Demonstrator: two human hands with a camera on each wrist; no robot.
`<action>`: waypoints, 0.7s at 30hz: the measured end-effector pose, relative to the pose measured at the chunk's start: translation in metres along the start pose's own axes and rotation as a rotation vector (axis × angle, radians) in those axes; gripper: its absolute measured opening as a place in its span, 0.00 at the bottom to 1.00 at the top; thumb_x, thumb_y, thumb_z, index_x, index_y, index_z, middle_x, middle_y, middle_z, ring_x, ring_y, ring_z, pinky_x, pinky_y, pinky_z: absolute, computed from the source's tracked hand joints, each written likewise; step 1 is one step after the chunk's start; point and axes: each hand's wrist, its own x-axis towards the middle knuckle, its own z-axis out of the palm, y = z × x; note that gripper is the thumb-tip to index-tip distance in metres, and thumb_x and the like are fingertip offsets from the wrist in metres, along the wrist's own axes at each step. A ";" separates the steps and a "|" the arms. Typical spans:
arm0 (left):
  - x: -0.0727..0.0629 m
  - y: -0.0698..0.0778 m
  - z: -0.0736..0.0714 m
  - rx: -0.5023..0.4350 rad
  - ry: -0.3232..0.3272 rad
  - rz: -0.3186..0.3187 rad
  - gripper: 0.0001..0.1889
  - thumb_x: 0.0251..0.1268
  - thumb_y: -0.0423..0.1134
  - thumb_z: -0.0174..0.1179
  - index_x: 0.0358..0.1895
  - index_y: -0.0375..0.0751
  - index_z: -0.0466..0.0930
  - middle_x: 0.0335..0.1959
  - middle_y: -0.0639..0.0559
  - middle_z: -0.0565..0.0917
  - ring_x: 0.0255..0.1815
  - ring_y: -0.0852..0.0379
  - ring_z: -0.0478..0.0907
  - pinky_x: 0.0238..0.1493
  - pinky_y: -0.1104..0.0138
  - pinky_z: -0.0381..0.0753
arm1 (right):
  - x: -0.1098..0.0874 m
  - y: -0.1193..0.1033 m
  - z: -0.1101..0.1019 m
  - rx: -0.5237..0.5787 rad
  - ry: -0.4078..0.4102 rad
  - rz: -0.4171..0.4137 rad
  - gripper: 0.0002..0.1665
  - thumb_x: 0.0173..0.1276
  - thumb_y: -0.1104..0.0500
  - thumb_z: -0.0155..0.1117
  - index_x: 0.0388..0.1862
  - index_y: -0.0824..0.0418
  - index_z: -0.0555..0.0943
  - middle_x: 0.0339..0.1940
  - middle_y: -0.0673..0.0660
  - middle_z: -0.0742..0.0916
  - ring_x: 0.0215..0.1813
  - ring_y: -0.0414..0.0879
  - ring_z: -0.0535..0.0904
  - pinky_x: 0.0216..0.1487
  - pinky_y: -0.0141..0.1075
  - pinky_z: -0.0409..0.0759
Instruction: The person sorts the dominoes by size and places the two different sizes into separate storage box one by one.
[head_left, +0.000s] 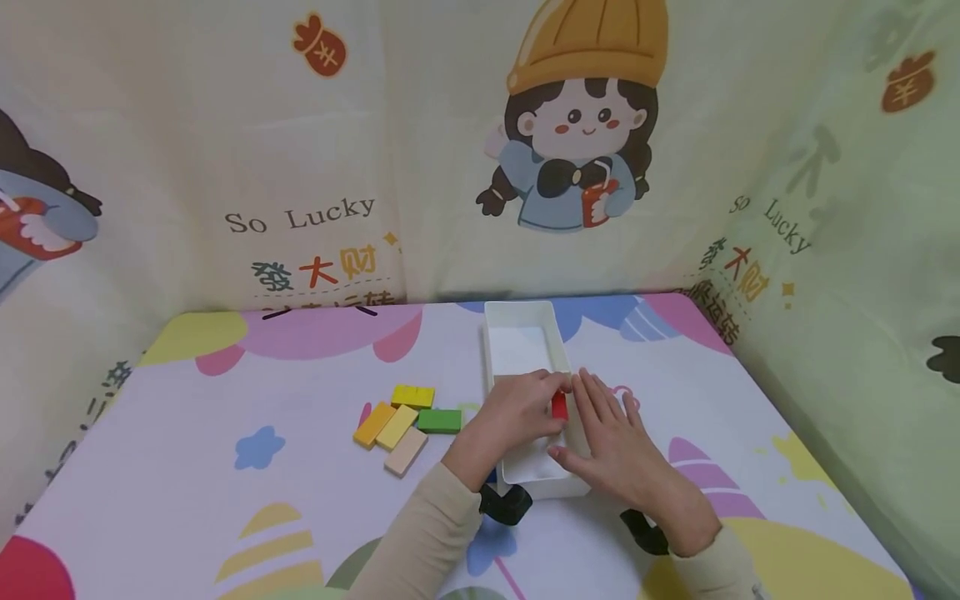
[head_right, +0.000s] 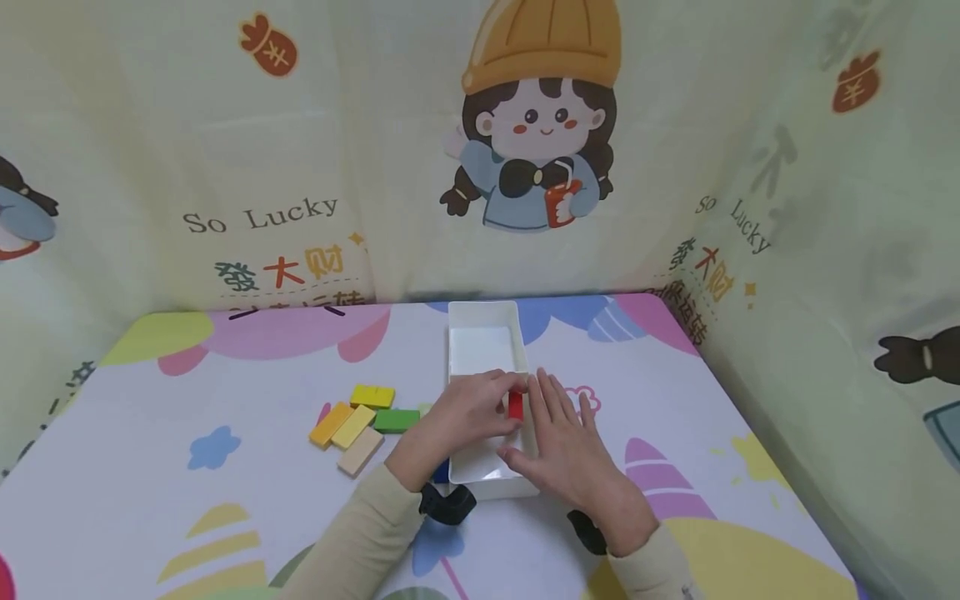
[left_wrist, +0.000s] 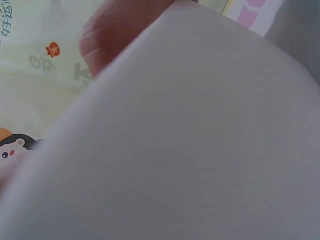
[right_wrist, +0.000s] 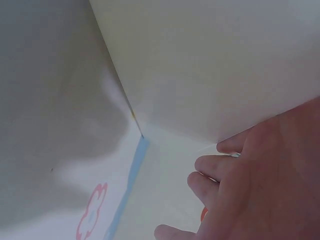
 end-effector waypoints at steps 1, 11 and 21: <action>0.001 0.000 0.001 0.006 -0.001 -0.003 0.24 0.59 0.48 0.69 0.60 0.53 0.78 0.50 0.57 0.85 0.44 0.62 0.82 0.45 0.71 0.82 | 0.000 0.000 0.000 0.002 -0.006 0.003 0.58 0.66 0.30 0.55 0.81 0.60 0.47 0.83 0.60 0.52 0.82 0.61 0.47 0.74 0.70 0.42; 0.001 -0.001 0.003 -0.039 0.024 -0.037 0.29 0.59 0.49 0.71 0.65 0.52 0.76 0.56 0.55 0.85 0.43 0.62 0.83 0.40 0.74 0.82 | 0.000 0.000 0.002 -0.024 0.021 -0.013 0.57 0.66 0.31 0.56 0.81 0.62 0.49 0.83 0.61 0.53 0.82 0.61 0.49 0.73 0.70 0.47; -0.012 -0.007 -0.014 -0.143 0.064 -0.044 0.26 0.60 0.46 0.70 0.62 0.52 0.77 0.55 0.55 0.83 0.50 0.61 0.83 0.47 0.72 0.83 | 0.000 -0.002 0.000 -0.010 -0.009 0.014 0.58 0.65 0.29 0.56 0.81 0.61 0.49 0.83 0.61 0.53 0.82 0.62 0.49 0.73 0.71 0.46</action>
